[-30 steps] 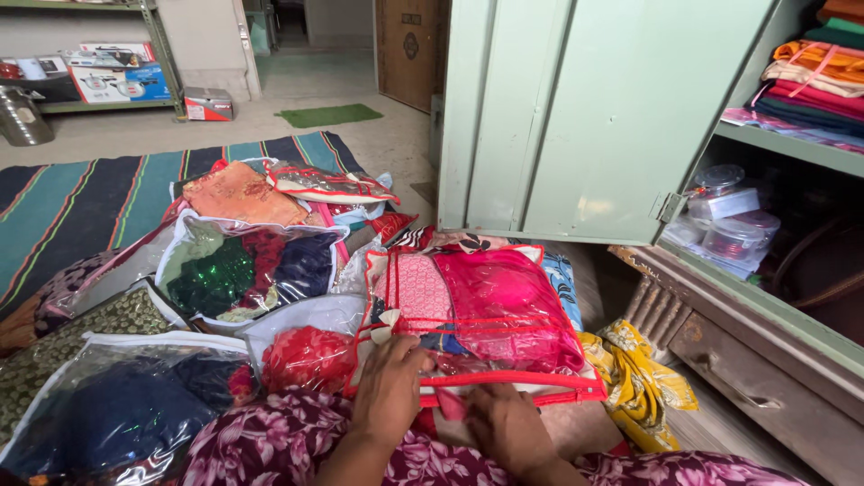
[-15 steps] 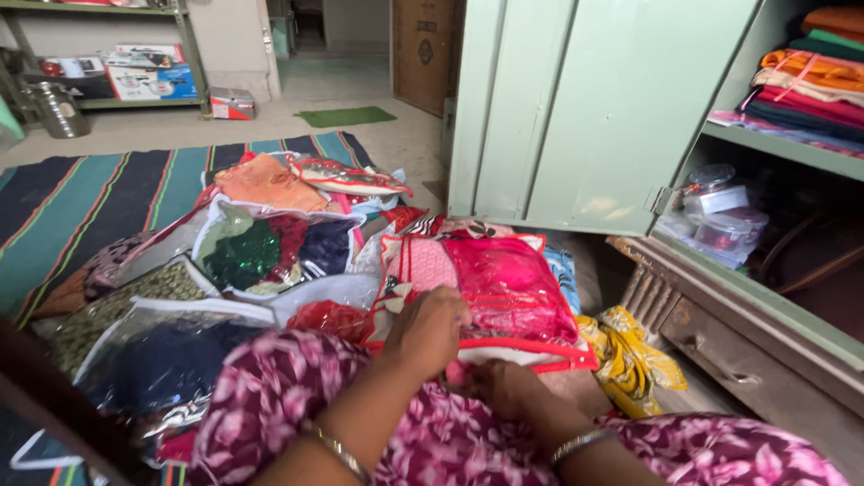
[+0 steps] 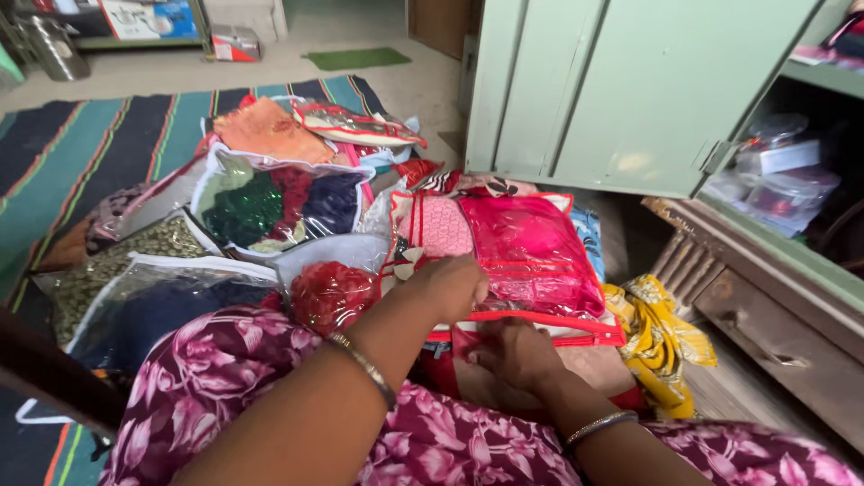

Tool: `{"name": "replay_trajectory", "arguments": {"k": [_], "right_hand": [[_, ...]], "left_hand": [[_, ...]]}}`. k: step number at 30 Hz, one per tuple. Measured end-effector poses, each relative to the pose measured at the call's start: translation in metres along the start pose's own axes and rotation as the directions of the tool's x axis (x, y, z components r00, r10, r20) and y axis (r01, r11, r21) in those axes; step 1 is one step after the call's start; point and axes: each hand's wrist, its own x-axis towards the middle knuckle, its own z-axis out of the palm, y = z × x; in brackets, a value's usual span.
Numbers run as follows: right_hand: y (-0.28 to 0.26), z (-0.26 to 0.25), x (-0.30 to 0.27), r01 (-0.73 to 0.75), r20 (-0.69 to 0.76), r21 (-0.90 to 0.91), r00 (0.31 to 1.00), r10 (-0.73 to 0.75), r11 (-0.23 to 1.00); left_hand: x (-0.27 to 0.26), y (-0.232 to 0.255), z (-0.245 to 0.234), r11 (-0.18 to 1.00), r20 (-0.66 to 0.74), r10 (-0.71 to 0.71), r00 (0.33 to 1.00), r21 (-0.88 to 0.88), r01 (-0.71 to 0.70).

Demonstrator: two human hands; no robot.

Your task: The person sits on the floor and packs folded clothes into clear plastic zip-lock bags. They open the bags, insert the clothes, press out air, and seal the zippers. The person handles multiple bags containing different colored garments.

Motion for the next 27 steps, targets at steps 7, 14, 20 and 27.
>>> {"name": "replay_trajectory", "arguments": {"k": [7,14,20,27], "right_hand": [[-0.016,0.011,0.024,0.119,-0.16,0.053,0.981,-0.109,0.991],[0.008,0.043,0.061,0.018,-0.224,0.47,0.969,0.1,0.882],[0.015,0.039,0.075,-0.225,-0.159,0.433,0.934,0.319,0.873],[-0.006,0.045,0.085,-0.284,-0.05,0.122,0.955,0.292,0.951]], "left_hand": [[0.009,-0.037,0.048,0.996,0.157,0.039,0.987,0.072,-0.05],[0.031,-0.06,0.073,0.971,-0.111,0.235,0.966,0.078,-0.227],[0.059,-0.064,0.072,0.946,-0.255,0.291,0.922,-0.068,-0.318],[0.053,-0.079,0.05,0.915,-0.147,0.29,0.946,-0.246,-0.319]]}}
